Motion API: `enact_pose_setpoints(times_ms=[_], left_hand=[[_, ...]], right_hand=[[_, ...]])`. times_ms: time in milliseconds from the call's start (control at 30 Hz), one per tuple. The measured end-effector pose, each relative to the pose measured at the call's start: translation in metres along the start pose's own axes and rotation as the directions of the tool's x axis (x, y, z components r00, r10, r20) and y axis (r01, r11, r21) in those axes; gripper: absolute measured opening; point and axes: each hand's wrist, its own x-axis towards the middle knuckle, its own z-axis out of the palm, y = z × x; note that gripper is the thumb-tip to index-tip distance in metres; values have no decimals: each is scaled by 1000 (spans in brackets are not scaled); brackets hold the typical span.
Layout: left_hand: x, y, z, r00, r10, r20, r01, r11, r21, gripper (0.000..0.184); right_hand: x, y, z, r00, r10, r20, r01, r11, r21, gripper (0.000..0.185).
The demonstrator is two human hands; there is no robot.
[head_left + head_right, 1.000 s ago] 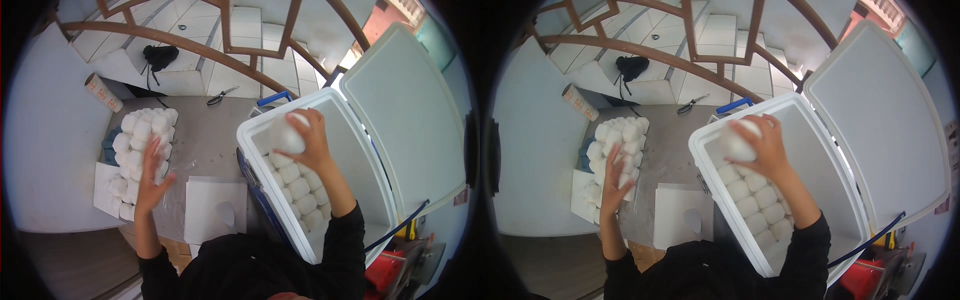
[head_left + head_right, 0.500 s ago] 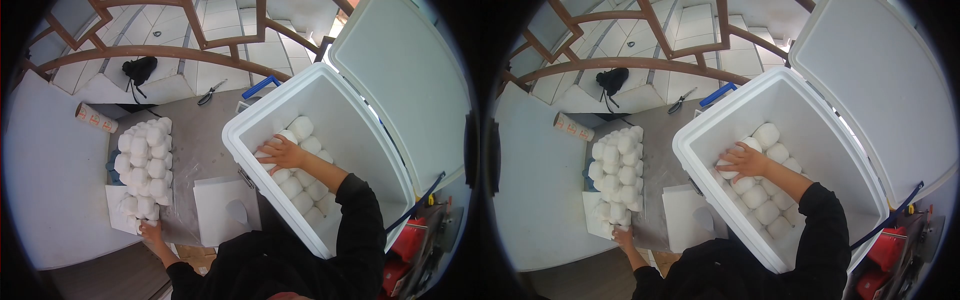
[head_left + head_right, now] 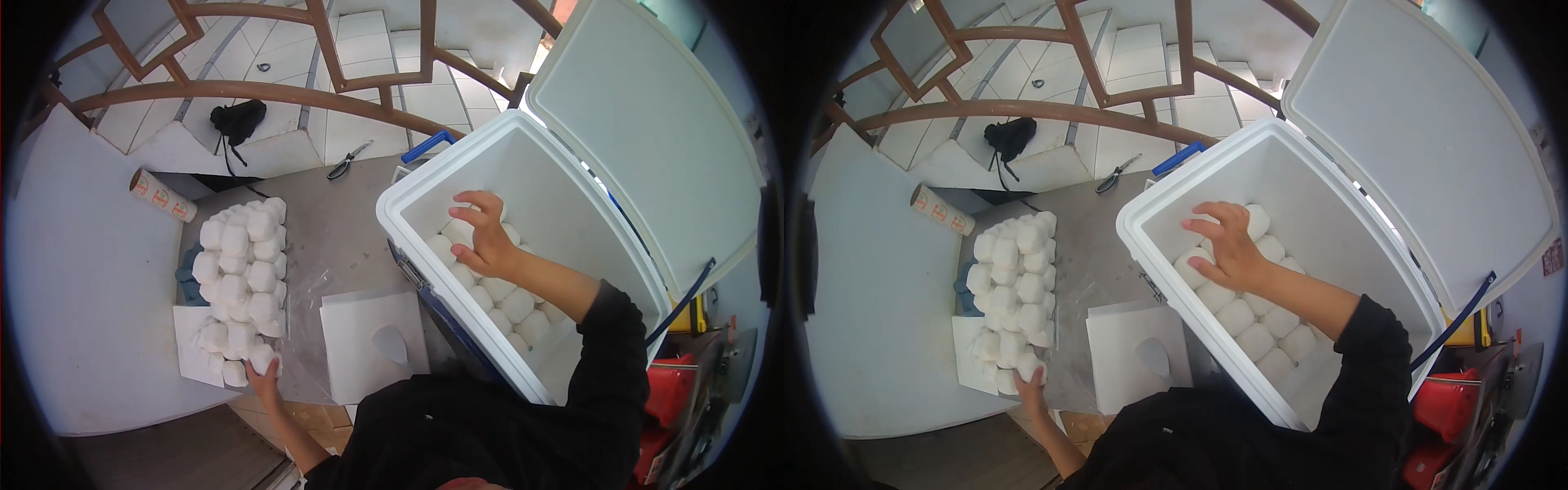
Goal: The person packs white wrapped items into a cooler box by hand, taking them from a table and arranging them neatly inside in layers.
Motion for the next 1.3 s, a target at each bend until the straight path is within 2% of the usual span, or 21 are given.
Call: enact_pose_setpoints(times_ms=[33,133,200,233,267,333,367,433,567,633,700,733,767,800,867,900,967,1067,1133,1233,1300], left_hand=[[-18,30,17,986,149,72,-152,987,41,75],[-87,131,83,772,480,417,-548,835,52,79],[-128,167,126,585,615,529,-710,704,-33,81],[-134,169,140,427,692,582,-739,638,-217,81],[-148,177,150,422,700,577,-740,633,-227,81],[-174,195,159,364,562,742,-236,827,-511,78],[-170,188,160,363,567,740,-232,824,-517,78],[-160,163,161,153,598,787,47,791,-610,76],[-132,142,147,245,705,665,-92,700,-708,76],[-82,114,124,538,570,621,-167,794,-585,74],[-18,83,85,851,253,460,-170,962,-214,71],[25,54,62,906,314,286,-344,937,64,74],[82,9,26,805,580,122,-567,694,444,77],[138,-35,-9,619,784,-55,-422,391,818,80],[164,-40,-48,653,705,-278,-202,515,833,86],[172,-37,-79,617,604,-505,31,622,782,92],[224,-91,-125,882,253,-397,-128,941,315,93],[200,-76,-127,958,224,-179,-46,737,674,91],[182,-65,-129,962,267,-60,-98,540,836,107],[166,-57,-136,951,259,-167,-55,677,734,105],[185,-59,-138,957,193,-216,-19,784,621,94]], right_hand=[[17,-16,-9,980,-20,-196,61,977,205,62],[81,-108,-48,903,-329,275,268,934,237,82],[87,-160,-50,845,-290,449,280,956,90,83],[73,-170,-32,891,-218,399,279,955,-100,80],[62,-173,-17,932,-153,328,253,923,-289,78],[81,-163,-48,891,-70,448,111,992,-67,77],[85,-156,-64,817,-27,576,-71,987,147,77],[73,-145,-73,856,-84,509,7,988,151,71],[53,-98,-92,951,-201,233,256,938,-235,53],[45,-61,-100,937,-110,332,238,896,-375,47],[15,-13,-91,839,-98,536,365,830,-421,42],[-8,16,-79,768,-117,630,459,786,-414,40],[-38,40,-62,726,-39,686,457,773,-440,40],[-70,58,-47,676,39,736,458,760,-461,40],[-119,90,-24,509,57,859,548,748,-374,46],[-126,92,-24,626,23,780,449,807,-384,48],[-120,85,-28,728,-56,684,363,877,-314,52],[-136,92,-32,787,-21,617,366,821,-438,56],[-141,69,-27,679,492,545,72,694,-716,60],[-152,78,2,499,740,451,-152,587,-795,67],[-144,100,-2,578,632,516,-91,678,-729,70]])
